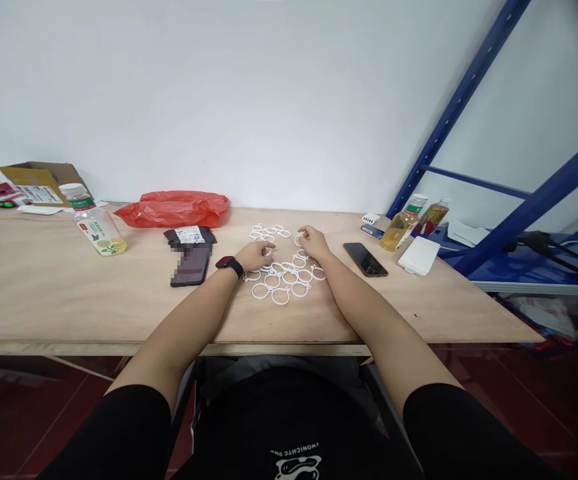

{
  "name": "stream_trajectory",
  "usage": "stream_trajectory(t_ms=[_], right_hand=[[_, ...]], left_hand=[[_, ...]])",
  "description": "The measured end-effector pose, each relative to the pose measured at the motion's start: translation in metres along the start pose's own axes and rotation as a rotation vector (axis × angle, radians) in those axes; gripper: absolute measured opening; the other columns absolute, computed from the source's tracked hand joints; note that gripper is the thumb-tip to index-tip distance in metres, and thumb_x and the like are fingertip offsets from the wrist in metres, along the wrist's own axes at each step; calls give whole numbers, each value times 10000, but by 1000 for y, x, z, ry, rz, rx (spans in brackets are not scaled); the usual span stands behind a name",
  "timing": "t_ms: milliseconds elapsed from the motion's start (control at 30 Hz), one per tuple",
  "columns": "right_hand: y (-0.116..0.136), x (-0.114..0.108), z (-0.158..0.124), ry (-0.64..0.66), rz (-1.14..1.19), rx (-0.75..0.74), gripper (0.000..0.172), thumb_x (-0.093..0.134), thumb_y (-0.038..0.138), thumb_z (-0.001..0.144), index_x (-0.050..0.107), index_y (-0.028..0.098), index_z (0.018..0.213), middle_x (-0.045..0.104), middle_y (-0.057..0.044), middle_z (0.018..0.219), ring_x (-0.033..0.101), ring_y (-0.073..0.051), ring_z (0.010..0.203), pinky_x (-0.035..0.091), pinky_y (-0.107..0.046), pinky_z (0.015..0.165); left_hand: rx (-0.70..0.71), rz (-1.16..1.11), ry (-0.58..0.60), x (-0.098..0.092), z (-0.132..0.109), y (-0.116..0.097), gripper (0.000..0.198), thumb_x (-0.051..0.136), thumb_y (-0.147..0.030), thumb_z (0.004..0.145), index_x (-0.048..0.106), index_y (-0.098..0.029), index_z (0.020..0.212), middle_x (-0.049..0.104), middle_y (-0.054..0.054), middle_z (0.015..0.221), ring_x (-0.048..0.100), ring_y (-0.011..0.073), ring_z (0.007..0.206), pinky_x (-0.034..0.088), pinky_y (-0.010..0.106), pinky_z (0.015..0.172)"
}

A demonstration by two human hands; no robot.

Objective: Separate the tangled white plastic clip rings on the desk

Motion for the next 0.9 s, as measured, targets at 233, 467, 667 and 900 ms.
stream_trajectory(t_ms=[233, 467, 667, 900], right_hand=[[-2, -1, -2, -13, 23, 15, 358, 495, 227, 775, 661, 199, 1091, 664, 3, 833, 594, -145, 725, 473, -266, 738], [0, -1, -3, 13, 22, 1, 401, 480, 195, 765, 699, 208, 1100, 672, 12, 789, 597, -145, 705, 475, -262, 739], [-1, -3, -1, 4, 12, 7, 356, 522, 251, 794, 726, 207, 1082, 706, -10, 841, 617, -153, 743, 480, -267, 767], [1, -3, -1, 2, 57, -5, 348, 513, 252, 813, 751, 197, 1061, 744, -34, 896, 639, -163, 774, 492, -282, 802]], left_hand=[[-1, -255, -226, -8, 3, 7, 310, 670, -354, 760, 653, -178, 1014, 567, -33, 697, 517, 117, 619, 411, 243, 613], [-137, -653, -517, -28, 3, 15, 275, 774, -329, 680, 583, -154, 772, 600, -18, 631, 528, 100, 563, 414, 232, 566], [-217, -711, -600, -40, -3, 20, 339, 760, -453, 706, 650, -133, 725, 643, 16, 620, 464, 82, 513, 390, 233, 531], [-253, -774, -632, -36, -2, 26, 491, 740, -515, 717, 725, -100, 979, 688, 52, 698, 570, 115, 616, 435, 244, 599]])
Point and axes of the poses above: each hand's wrist, its own z-axis towards the middle knuckle, its own x-axis out of the palm, y = z × x, the point moved 5 cm from there along z, towards the middle knuckle
